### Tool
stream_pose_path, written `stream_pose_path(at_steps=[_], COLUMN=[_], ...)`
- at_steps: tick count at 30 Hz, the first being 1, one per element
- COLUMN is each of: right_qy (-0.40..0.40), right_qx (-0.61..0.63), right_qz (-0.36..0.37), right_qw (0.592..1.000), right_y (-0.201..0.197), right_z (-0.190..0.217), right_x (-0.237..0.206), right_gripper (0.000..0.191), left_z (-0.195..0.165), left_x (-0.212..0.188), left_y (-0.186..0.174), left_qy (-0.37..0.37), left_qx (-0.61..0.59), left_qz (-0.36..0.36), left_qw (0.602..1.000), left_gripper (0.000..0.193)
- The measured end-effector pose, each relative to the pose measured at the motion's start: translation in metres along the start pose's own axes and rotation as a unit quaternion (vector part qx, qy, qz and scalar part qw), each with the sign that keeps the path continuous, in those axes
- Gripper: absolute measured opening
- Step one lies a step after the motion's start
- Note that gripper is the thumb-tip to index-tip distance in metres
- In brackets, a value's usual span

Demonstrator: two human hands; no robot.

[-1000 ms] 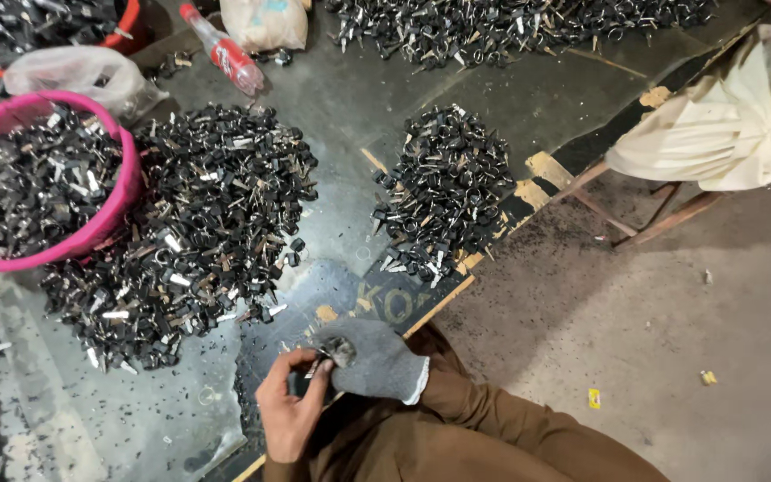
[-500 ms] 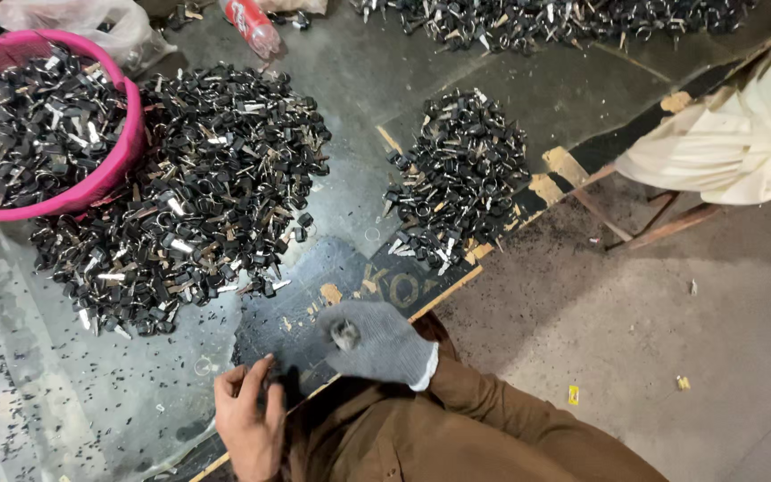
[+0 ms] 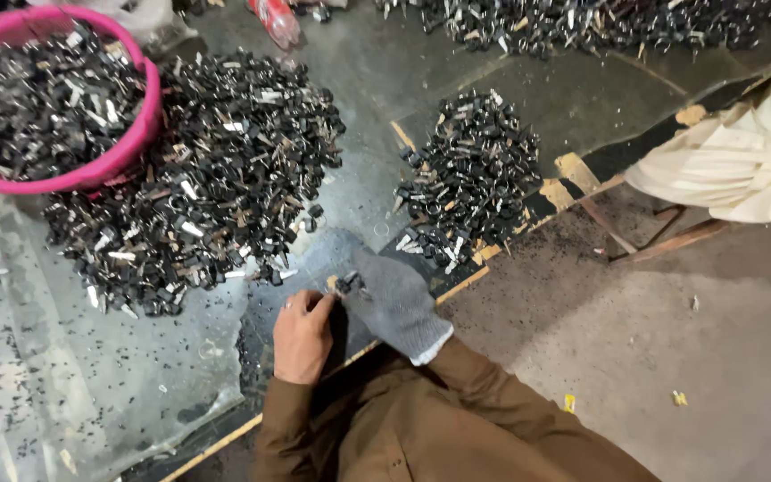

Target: The person sits at a workshop table covered with piles of small black metal components and sorts through them one at a time, picking pieces from a pile, handling and checking each piece with both hands, and setting pieces back down on the table while working through the piles.

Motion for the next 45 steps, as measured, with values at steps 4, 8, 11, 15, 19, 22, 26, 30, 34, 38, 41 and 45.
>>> stream_pose_path(at_steps=[4, 8, 11, 15, 19, 22, 26, 30, 34, 38, 41, 45], right_qy=[-0.016, -0.032, -0.075, -0.102, -0.073, -0.094, -0.106, -0.113, -0.078, -0.054, -0.046, -0.028], right_qx=[-0.043, 0.036, 0.057, 0.048, -0.010, 0.032, 0.075, 0.087, -0.026, 0.075, 0.102, 0.100], right_qz=[0.131, 0.084, 0.064, 0.106, 0.181, 0.147, 0.133, 0.126, 0.193, 0.128, 0.112, 0.098], right_qw=[0.990, 0.995, 0.994, 0.988, 0.981, 0.984, 0.983, 0.982, 0.978, 0.987, 0.987, 0.990], right_y=[0.024, 0.024, 0.027, 0.034, 0.051, 0.046, 0.038, 0.038, 0.062, 0.052, 0.050, 0.047], right_z=[0.008, 0.013, 0.018, 0.025, 0.024, 0.027, 0.023, 0.029, 0.022, 0.008, 0.001, -0.003], right_x=[-0.024, -0.025, -0.016, -0.012, -0.016, -0.008, -0.002, -0.004, -0.009, 0.001, -0.002, -0.005], right_gripper=[0.036, 0.041, 0.039, 0.035, 0.028, 0.029, 0.030, 0.036, 0.029, 0.031, 0.032, 0.029], left_z=[0.019, 0.027, 0.029, 0.030, 0.034, 0.028, 0.030, 0.035, 0.033, 0.038, 0.039, 0.035], left_x=[-0.015, -0.034, -0.042, -0.042, -0.040, -0.039, -0.039, -0.040, -0.040, -0.042, -0.041, -0.038], left_y=[0.002, 0.000, 0.001, 0.001, 0.003, -0.004, -0.003, -0.001, 0.007, -0.002, -0.004, -0.003], left_qy=[-0.038, -0.098, -0.117, -0.105, -0.127, -0.116, -0.126, -0.122, -0.109, -0.149, -0.164, -0.151], left_qx=[0.036, 0.029, 0.010, -0.007, -0.008, -0.002, -0.024, -0.035, 0.004, -0.014, -0.028, 0.001], left_qz=[-0.032, -0.098, -0.124, -0.134, -0.113, -0.147, -0.149, -0.154, -0.127, -0.181, -0.186, -0.159], left_qw=[0.998, 0.990, 0.985, 0.985, 0.985, 0.982, 0.981, 0.980, 0.986, 0.972, 0.968, 0.976], left_gripper=[0.038, 0.017, 0.021, 0.024, 0.024, 0.019, 0.017, 0.018, 0.024, 0.022, 0.024, 0.019])
Point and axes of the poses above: each hand's wrist, its own x-axis towards the middle knuckle, its own y-axis out of the palm, z = x × y, the point moved 10 cm from there along x, towards the middle knuckle, and after that the axes turned 4 degrees about -z, right-handed, at the moved point
